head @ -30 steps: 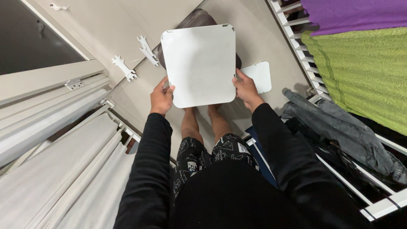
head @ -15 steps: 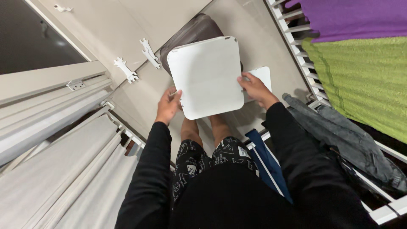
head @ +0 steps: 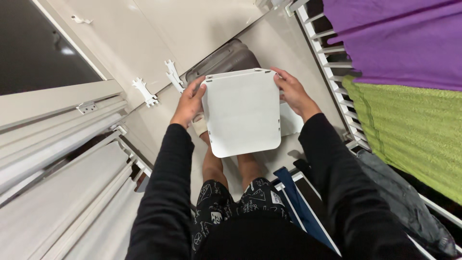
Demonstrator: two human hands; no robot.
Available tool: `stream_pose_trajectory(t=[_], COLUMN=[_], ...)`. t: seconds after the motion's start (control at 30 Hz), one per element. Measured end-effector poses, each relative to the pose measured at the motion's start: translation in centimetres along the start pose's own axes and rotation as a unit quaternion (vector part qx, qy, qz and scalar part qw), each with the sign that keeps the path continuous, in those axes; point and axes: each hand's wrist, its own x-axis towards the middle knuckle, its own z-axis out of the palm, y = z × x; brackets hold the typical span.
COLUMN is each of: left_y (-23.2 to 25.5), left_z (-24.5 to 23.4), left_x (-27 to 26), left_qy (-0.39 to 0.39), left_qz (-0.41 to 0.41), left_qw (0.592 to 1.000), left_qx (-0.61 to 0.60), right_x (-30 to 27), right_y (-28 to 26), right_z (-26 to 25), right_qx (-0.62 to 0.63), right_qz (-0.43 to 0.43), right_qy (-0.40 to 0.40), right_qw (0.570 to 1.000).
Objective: The person assembles a small white plastic stool by hand. They connect multiple white plastic brackets to form the frame, then attach a white seat panel to the assembled frame.
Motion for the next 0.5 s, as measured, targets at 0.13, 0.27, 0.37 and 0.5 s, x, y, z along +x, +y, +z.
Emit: stream_pose_trajectory(t=[0.13,0.27,0.37,0.5], left_y=[0.1,0.3,0.7,0.1], left_z=[-0.5,0.7,0.9,0.9], left_x=[0.2,-0.6,-0.8,-0.9], left_qy=[0.007,0.080,0.085,0.073], left_qz=[0.064,0.056,0.062,0.169], left_qw=[0.992,0.977,0.979,0.974], left_qx=[0.110,0.191,0.176,0.133], right_x=[0.4,0.4,0.6,0.5], right_y=[-0.2,0.6,0.7,1.5], right_z=[-0.3,0.5,1.0,1.0], right_qx=[-0.014,-0.039,-0.016,0.013], right_qz=[0.002,-0.037,-0.059,-0.056], right_qy=[-0.003,0.052,0.077,0.072], right_qw=[1.000,0.997,0.995,0.996])
